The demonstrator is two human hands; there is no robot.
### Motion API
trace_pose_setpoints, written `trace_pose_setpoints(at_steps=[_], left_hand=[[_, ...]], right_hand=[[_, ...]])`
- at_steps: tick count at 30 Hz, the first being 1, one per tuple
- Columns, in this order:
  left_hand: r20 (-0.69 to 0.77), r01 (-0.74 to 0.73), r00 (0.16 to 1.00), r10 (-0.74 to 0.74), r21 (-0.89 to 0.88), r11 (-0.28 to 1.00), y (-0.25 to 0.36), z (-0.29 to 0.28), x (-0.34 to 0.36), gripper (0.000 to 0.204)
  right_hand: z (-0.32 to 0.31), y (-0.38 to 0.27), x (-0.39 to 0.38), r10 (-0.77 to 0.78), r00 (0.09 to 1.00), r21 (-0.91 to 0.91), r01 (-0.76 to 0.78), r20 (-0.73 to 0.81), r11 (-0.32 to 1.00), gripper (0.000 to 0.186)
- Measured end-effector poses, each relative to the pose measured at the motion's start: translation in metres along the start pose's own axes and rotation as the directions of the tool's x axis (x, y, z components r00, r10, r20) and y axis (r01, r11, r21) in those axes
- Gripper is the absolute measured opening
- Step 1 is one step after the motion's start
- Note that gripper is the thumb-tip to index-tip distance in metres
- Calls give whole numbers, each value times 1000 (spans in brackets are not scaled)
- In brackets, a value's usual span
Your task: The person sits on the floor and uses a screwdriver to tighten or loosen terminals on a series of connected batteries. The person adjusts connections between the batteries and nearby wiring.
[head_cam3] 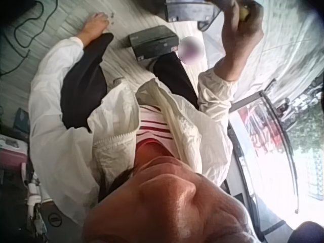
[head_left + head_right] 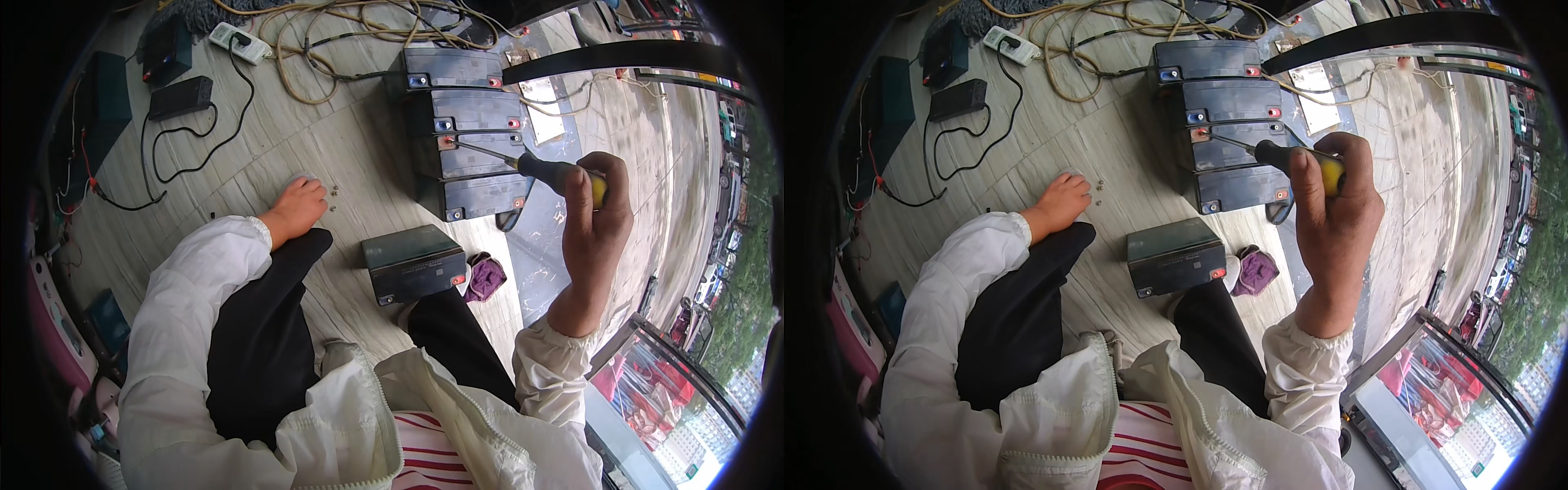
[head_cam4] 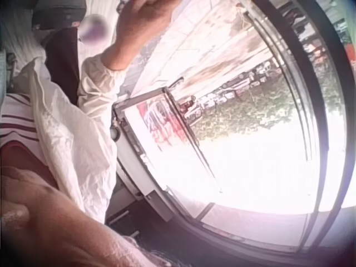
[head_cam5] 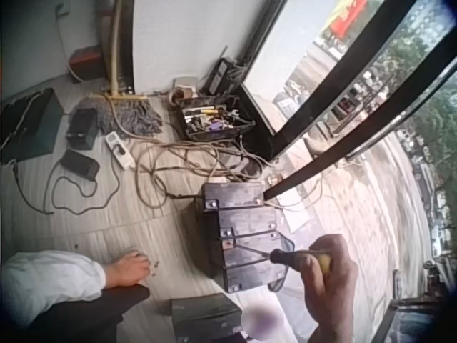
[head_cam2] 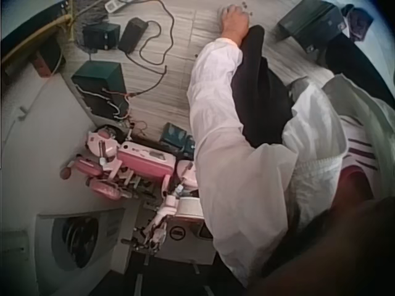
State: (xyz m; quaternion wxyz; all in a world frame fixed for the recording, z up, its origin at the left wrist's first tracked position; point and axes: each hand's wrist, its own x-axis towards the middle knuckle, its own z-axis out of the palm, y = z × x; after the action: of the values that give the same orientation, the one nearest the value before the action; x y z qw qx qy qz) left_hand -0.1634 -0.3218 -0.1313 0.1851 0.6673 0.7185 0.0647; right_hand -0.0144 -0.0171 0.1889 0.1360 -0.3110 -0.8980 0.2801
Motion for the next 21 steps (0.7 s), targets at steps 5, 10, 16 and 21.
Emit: trace_pose_setpoints(at_steps=[5, 10, 16, 21], left_hand=[[0, -7, 1000, 7, -16, 1000, 0, -4, 2, 9], [-17, -8, 1000, 8, 13, 1000, 0, -1, 1, 9], [-31, -13, 999, 13, 9, 1000, -1, 1, 0, 10], [-1, 0, 1000, 0, -3, 1000, 1, -2, 0, 11]], right_hand=[[0, 1, 1, -235, 971, -88, 230, -52, 969, 22], [-3, -1, -1, 25, 999, -12, -24, 24, 1000, 30], [2, 0, 1, -294, 955, -41, 293, -46, 955, 24], [-3, -3, -3, -21, 997, -12, 22, 76, 1000, 27]])
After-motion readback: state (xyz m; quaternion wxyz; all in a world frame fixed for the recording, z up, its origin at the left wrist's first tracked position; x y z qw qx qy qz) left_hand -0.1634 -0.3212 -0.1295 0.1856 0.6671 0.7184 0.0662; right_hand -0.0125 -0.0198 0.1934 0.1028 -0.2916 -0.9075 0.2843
